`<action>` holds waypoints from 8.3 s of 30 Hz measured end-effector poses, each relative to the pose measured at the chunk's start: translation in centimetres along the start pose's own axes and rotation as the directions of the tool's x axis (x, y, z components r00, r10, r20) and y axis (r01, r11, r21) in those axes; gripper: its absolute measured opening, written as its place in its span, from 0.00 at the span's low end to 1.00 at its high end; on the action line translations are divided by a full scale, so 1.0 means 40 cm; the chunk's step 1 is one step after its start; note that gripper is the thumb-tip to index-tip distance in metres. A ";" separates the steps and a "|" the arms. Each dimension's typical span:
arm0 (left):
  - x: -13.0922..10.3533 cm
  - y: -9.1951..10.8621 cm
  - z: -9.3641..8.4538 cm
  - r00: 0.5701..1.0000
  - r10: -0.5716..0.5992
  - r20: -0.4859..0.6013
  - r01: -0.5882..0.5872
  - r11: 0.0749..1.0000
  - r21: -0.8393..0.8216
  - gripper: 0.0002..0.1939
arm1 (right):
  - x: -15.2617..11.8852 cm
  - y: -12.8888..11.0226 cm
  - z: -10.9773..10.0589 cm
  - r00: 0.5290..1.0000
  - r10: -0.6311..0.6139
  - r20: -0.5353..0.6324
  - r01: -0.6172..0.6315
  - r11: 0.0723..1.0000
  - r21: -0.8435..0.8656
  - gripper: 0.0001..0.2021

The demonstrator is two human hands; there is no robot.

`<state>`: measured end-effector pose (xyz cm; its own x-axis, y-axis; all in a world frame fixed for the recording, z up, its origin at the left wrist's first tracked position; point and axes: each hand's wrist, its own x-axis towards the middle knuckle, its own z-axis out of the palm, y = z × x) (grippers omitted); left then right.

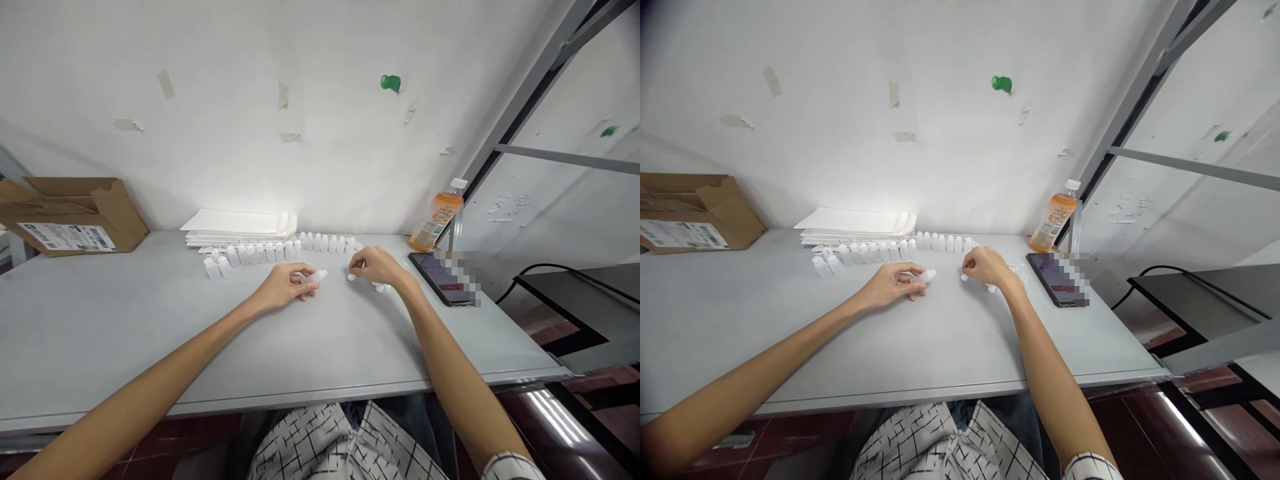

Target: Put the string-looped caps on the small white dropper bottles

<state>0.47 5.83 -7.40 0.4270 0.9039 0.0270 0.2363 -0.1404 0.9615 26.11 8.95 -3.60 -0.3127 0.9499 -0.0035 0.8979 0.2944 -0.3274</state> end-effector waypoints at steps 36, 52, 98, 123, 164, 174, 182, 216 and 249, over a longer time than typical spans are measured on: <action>0.003 -0.014 0.004 0.997 0.044 -0.056 -0.044 0.999 0.006 0.24 | -0.014 -0.095 0.049 0.972 -0.230 -0.042 0.206 0.757 0.621 0.20; 0.000 -0.009 0.018 0.993 0.053 -0.108 -0.063 0.994 -0.091 0.22 | -0.001 -0.109 0.084 0.976 -0.145 -0.160 0.215 0.723 0.657 0.16; -0.011 0.008 0.020 0.980 0.081 -0.183 -0.105 0.986 -0.127 0.23 | -0.012 -0.116 0.069 0.976 -0.212 -0.056 0.204 0.781 0.590 0.25; -0.012 0.005 0.002 0.969 0.147 -0.200 -0.137 0.989 0.061 0.19 | -0.013 -0.104 0.069 0.971 -0.233 -0.053 0.212 0.737 0.641 0.20; -0.019 0.016 0.000 0.940 0.281 -0.194 -0.097 0.765 0.637 0.09 | -0.001 -0.117 0.069 0.944 -0.013 -0.330 0.293 0.492 0.820 0.13; -0.031 0.036 0.008 0.949 0.249 -0.194 -0.103 0.824 0.558 0.05 | -0.017 -0.139 0.062 0.961 -0.077 -0.264 0.273 0.369 0.888 0.14; -0.026 0.038 0.014 0.959 0.201 -0.201 -0.059 0.833 0.551 0.24 | -0.022 -0.139 0.053 0.956 -0.086 -0.279 0.291 0.357 0.888 0.15; -0.017 0.016 0.010 0.957 0.207 -0.202 -0.049 0.804 0.593 0.27 | -0.028 -0.150 0.051 0.956 -0.136 -0.262 0.293 0.352 0.889 0.14; -0.009 0.030 -0.005 0.967 0.179 -0.179 -0.035 0.795 0.605 0.29 | -0.017 -0.140 0.054 0.931 -0.159 -0.329 0.363 0.508 0.781 0.15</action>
<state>0.44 5.42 -6.21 0.2989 0.9218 0.2470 0.7016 -0.3877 0.5979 20.63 6.41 -3.80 -0.3322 0.8719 0.3598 0.1001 0.4119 -0.9057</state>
